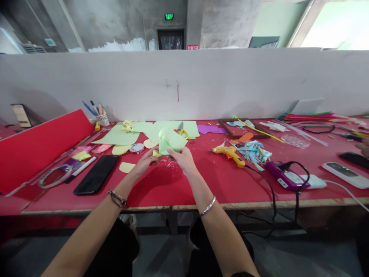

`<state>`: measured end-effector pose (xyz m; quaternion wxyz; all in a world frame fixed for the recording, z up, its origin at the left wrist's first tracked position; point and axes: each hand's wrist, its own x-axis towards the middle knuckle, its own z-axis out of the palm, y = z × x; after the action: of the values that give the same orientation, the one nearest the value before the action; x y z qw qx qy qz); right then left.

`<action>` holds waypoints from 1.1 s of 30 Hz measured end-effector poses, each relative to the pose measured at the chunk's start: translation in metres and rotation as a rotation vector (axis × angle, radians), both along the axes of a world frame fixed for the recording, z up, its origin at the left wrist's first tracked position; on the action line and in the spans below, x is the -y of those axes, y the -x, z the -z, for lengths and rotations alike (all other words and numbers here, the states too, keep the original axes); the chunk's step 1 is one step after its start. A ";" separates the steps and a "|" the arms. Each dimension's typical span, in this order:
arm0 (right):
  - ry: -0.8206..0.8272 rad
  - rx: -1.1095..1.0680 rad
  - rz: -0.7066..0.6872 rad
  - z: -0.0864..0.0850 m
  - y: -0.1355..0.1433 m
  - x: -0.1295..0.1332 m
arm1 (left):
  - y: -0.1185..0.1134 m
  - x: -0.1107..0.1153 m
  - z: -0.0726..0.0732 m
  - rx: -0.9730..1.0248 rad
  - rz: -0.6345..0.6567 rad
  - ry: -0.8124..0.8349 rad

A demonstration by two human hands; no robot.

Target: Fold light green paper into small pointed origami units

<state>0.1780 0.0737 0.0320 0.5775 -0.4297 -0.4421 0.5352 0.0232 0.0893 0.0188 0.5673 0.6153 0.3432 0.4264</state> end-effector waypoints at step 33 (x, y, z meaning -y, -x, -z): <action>-0.272 0.258 -0.155 -0.002 0.004 0.005 | 0.004 -0.002 -0.011 -0.037 -0.113 0.028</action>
<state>0.1736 0.0691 0.0343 0.5257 -0.3777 -0.6123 0.4538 0.0193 0.0917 0.0296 0.5444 0.5947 0.3939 0.4414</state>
